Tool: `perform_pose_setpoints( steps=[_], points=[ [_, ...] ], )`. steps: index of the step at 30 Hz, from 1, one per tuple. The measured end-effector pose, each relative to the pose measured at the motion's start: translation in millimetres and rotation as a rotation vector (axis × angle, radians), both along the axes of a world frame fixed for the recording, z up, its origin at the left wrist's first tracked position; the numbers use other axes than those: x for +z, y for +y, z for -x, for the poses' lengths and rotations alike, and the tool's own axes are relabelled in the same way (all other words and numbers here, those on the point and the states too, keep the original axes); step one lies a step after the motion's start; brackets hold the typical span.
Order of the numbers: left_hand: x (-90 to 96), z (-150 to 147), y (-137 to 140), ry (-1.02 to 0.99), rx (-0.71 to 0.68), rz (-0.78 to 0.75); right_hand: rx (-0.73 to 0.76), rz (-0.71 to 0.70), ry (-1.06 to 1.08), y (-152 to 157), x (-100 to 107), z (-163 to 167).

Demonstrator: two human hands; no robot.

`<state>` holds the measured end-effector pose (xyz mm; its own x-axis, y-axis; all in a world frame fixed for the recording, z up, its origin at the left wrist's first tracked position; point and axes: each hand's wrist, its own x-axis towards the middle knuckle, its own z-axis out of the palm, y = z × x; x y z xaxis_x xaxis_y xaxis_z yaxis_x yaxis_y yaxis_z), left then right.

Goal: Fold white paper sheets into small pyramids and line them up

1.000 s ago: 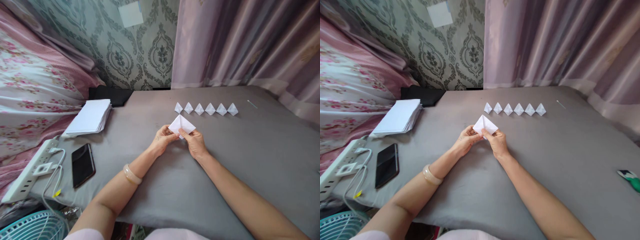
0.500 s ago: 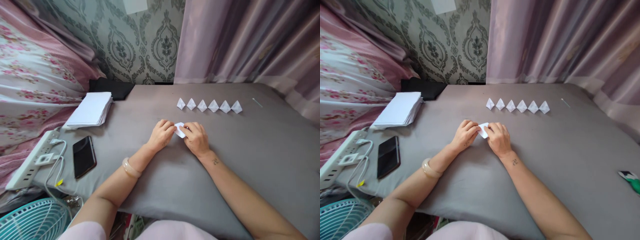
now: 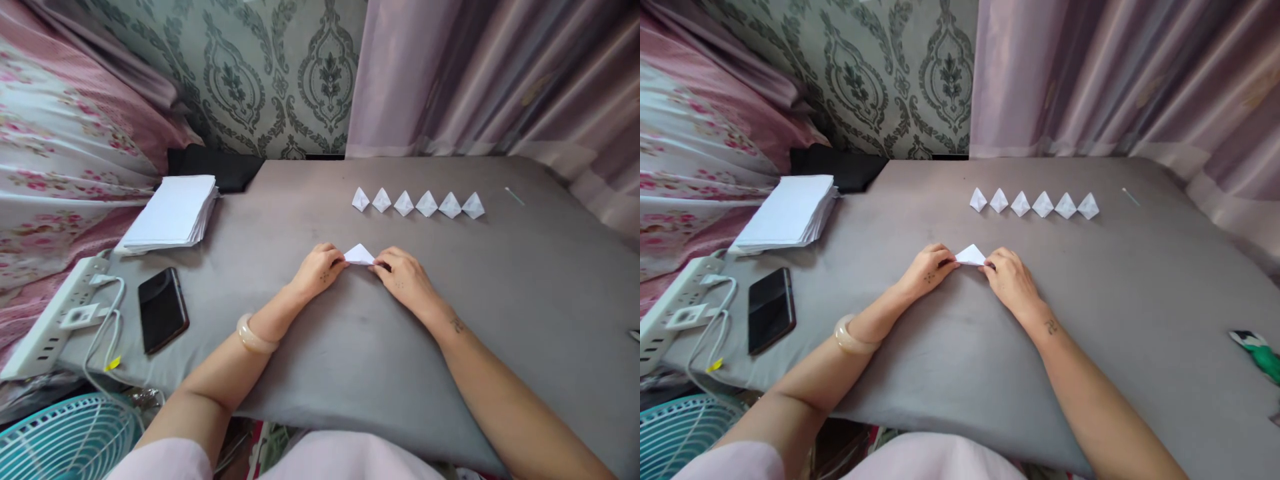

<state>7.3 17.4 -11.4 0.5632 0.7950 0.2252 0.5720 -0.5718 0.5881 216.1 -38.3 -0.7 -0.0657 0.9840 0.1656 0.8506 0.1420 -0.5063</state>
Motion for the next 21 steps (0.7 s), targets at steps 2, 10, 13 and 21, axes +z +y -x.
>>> perform_pose_setpoints(
  steps=[2,10,13,21],
  points=[
    [1.3,-1,0,-0.048,0.063,0.073,-0.023,0.030,0.066,1,2,-2],
    [1.7,-9,0,-0.040,0.169,0.121,-0.168,0.028,0.125,4,-7,2],
    [0.9,-12,2,-0.029,0.235,0.136,-0.199,-0.001,0.114,6,-12,5],
    [2.4,-17,3,0.021,0.309,0.170,-0.257,0.038,0.137,12,-15,4]
  ],
)
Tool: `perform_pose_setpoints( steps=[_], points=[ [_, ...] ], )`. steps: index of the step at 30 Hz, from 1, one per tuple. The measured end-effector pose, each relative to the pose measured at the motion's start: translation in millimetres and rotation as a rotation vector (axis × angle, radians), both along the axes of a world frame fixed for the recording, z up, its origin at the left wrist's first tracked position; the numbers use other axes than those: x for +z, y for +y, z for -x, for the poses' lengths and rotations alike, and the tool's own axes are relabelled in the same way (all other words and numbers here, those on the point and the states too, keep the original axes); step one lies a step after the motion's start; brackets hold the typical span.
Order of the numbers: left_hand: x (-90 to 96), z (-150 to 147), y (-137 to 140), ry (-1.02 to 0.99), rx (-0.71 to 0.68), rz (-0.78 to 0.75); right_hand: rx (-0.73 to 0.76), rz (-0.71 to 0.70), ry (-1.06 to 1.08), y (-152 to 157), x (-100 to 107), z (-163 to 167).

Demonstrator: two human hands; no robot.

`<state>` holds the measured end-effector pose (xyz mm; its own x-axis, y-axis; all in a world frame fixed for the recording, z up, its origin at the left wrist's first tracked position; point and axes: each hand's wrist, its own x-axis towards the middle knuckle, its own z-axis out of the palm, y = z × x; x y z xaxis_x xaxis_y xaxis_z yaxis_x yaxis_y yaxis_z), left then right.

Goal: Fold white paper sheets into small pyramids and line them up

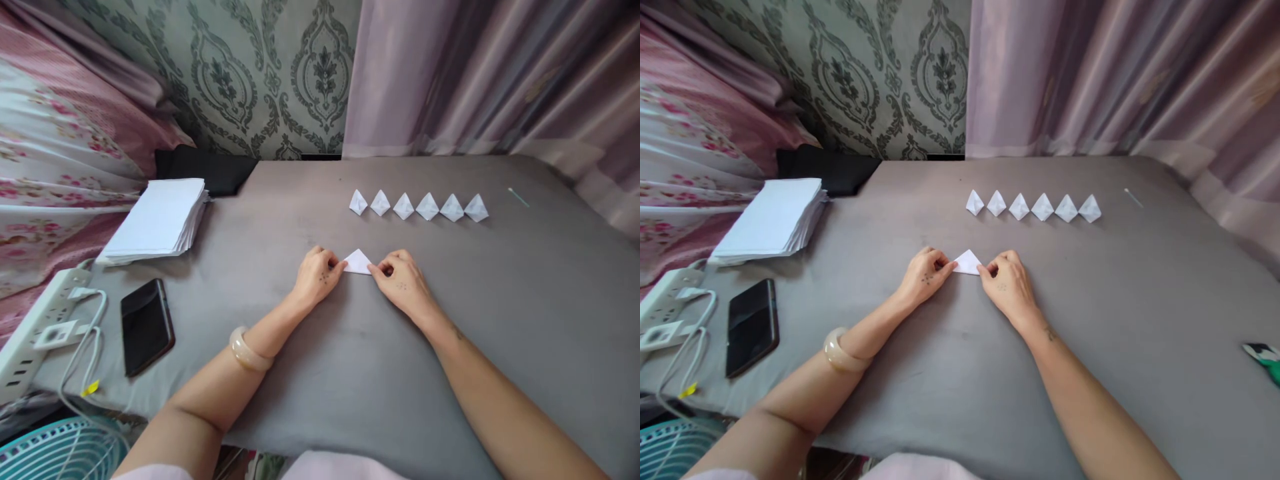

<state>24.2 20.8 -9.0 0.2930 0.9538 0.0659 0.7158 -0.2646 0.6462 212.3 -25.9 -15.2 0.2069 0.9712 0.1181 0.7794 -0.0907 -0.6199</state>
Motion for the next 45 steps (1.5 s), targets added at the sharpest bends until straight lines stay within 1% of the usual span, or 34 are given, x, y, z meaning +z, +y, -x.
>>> perform_pose_setpoints(
  steps=[10,13,16,19,22,24,26,28,29,31,32,34,36,38,40,42,45],
  points=[
    [1.6,-1,3,-0.022,0.040,0.070,-0.025,0.090,0.035,7,0,-5],
    [-0.9,2,5,-0.013,0.026,0.083,-0.007,0.105,0.037,7,0,-6],
    [-4.3,4,5,0.020,-0.016,0.044,0.015,0.093,0.041,7,0,-9],
    [-5.8,4,4,0.059,-0.101,-0.067,0.041,0.106,0.053,8,1,-17],
    [-5.7,2,4,0.129,-0.275,-0.211,0.129,0.130,0.094,9,3,-29],
    [-6.4,1,4,0.179,-0.392,-0.265,0.159,0.155,0.117,10,4,-35],
    [-8.0,0,5,0.206,-0.455,-0.287,0.150,0.164,0.176,9,6,-38],
    [-10.0,1,7,0.206,-0.473,-0.297,0.083,0.119,0.273,7,9,-36],
    [-10.7,1,7,0.198,-0.472,-0.297,0.044,0.067,0.310,5,10,-33],
    [-11.5,2,8,0.173,-0.474,-0.286,0.005,-0.064,0.304,-2,13,-22],
    [-11.6,2,9,0.160,-0.475,-0.278,0.039,-0.133,0.252,-6,14,-15],
    [-11.7,2,9,0.138,-0.475,-0.267,0.198,-0.190,0.112,-15,15,0],
    [-12.2,1,10,0.119,-0.474,-0.261,0.317,-0.189,-0.037,-23,14,15],
    [-12.8,1,10,0.102,-0.467,-0.250,0.354,-0.147,-0.175,-30,11,24],
    [-12.6,1,13,0.074,-0.434,-0.220,0.357,-0.103,-0.296,-33,9,30],
    [-10.6,4,16,0.030,-0.323,-0.160,0.351,-0.072,-0.387,-35,8,32],
    [-3.8,13,18,-0.011,0.006,-0.083,0.342,-0.043,-0.460,-35,10,33]
  ],
)
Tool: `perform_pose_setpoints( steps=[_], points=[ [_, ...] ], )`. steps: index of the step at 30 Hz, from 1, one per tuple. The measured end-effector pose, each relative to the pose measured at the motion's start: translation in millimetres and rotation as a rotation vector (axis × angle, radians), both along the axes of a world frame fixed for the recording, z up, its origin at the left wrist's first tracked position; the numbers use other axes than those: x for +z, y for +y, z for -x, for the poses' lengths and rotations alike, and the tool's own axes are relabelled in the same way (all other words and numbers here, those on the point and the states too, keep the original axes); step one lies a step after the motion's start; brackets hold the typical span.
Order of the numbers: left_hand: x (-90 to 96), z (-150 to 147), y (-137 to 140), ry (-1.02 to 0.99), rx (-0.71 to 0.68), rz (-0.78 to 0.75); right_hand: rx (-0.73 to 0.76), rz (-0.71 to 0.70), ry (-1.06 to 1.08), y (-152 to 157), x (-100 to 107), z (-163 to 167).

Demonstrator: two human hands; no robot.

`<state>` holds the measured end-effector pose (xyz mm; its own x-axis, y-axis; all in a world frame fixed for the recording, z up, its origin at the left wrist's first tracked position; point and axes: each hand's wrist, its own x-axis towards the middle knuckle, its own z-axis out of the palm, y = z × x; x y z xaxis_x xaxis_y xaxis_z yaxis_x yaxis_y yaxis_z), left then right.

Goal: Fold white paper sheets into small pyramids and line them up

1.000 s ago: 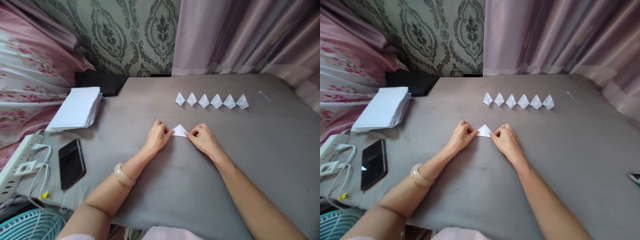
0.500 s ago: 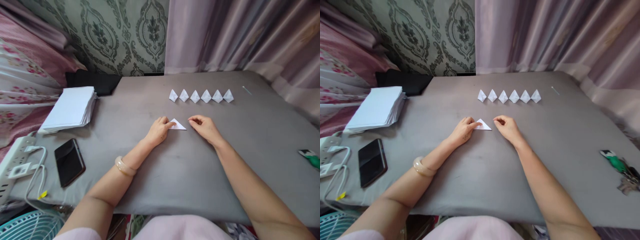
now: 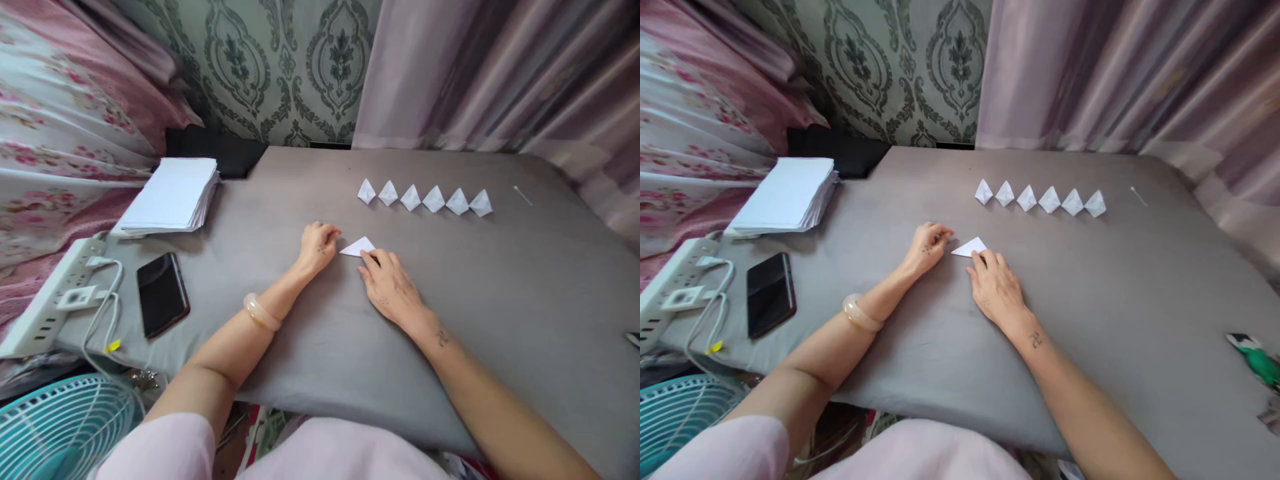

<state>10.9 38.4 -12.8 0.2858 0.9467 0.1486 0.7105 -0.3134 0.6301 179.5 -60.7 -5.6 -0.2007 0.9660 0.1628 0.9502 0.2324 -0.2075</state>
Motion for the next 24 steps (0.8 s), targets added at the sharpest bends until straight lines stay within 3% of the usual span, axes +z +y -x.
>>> perform_pose_setpoints(
  steps=[3,8,19,24],
  points=[
    [8.7,8,-6,0.041,0.185,0.094,-0.014,0.015,-0.022,1,3,1],
    [14.7,2,-22,0.081,0.126,0.192,-0.016,0.004,-0.022,3,3,1],
    [2.8,-4,-23,0.110,0.121,0.132,0.009,-0.014,0.000,3,3,0],
    [-1.2,-5,-22,0.163,0.091,0.085,-0.005,-0.002,0.126,18,5,-6]
  ],
)
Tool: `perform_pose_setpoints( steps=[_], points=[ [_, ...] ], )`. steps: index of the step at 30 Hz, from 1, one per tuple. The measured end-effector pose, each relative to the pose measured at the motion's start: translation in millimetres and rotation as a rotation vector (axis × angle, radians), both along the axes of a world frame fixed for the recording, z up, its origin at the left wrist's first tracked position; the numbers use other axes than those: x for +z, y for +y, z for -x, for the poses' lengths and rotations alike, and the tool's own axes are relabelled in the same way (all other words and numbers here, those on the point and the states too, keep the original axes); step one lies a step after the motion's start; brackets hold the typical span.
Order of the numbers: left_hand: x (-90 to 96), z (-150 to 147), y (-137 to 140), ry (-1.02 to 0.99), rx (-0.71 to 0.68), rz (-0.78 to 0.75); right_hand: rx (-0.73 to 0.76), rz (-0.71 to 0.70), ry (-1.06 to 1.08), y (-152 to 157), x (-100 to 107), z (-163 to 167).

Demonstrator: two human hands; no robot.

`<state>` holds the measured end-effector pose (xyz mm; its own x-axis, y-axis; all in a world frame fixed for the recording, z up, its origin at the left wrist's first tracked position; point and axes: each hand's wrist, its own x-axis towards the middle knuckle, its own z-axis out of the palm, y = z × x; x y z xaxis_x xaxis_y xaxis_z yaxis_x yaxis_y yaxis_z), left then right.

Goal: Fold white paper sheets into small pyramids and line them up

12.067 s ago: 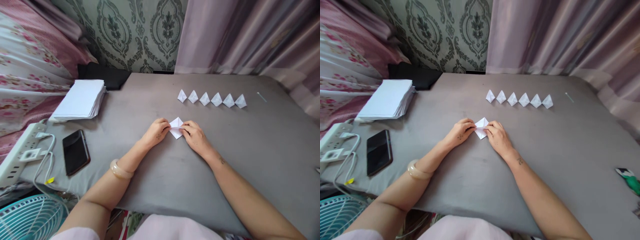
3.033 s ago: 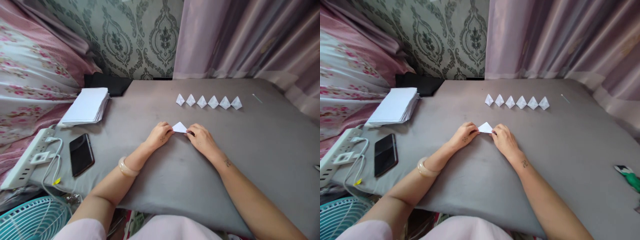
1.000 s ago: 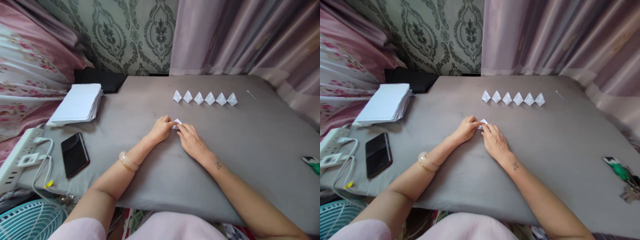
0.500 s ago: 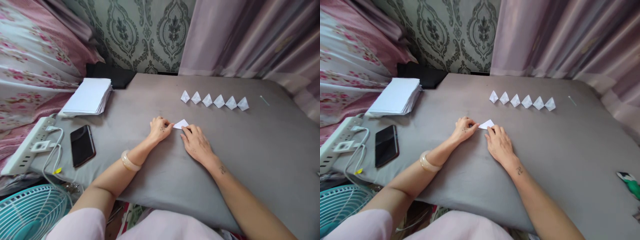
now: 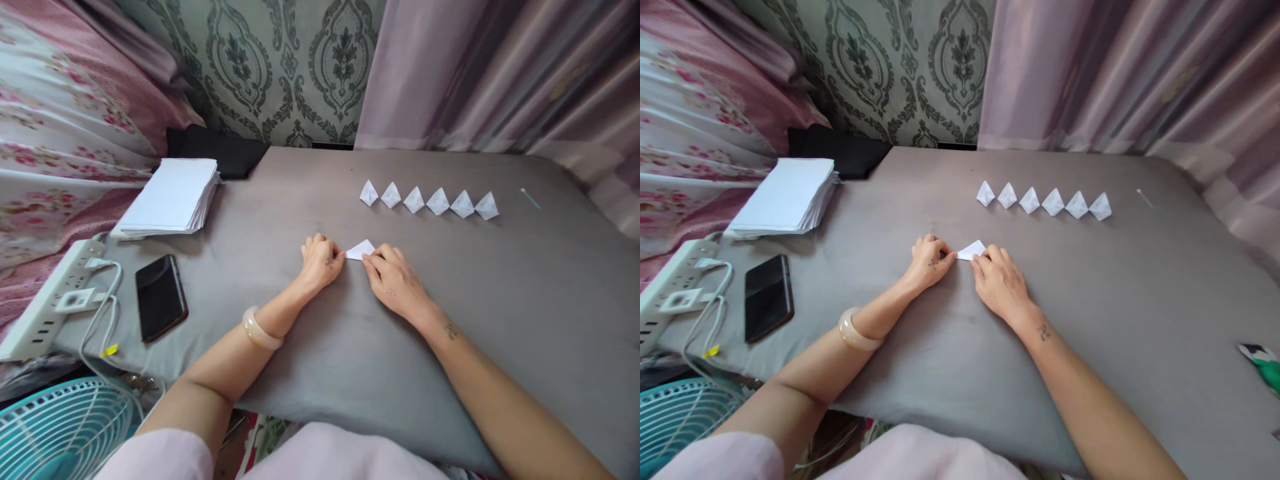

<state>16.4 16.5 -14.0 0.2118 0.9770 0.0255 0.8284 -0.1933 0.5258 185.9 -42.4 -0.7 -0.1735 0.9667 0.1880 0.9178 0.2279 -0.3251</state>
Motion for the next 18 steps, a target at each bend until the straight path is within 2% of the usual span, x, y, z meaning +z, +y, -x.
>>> perform_pose_setpoints(
  steps=[5,10,13,18],
  points=[
    [-3.1,4,1,-0.001,-0.071,-0.045,-0.100,-0.008,0.212,21,-11,-8],
    [-4.3,7,2,-0.053,-0.129,-0.102,-0.113,-0.098,0.324,25,-27,-10],
    [-1.8,6,4,-0.107,-0.188,-0.210,-0.162,-0.148,0.373,26,-31,-13],
    [2.3,6,8,-0.271,-0.305,-0.407,-0.146,0.031,0.731,30,-27,-21]
  ],
)
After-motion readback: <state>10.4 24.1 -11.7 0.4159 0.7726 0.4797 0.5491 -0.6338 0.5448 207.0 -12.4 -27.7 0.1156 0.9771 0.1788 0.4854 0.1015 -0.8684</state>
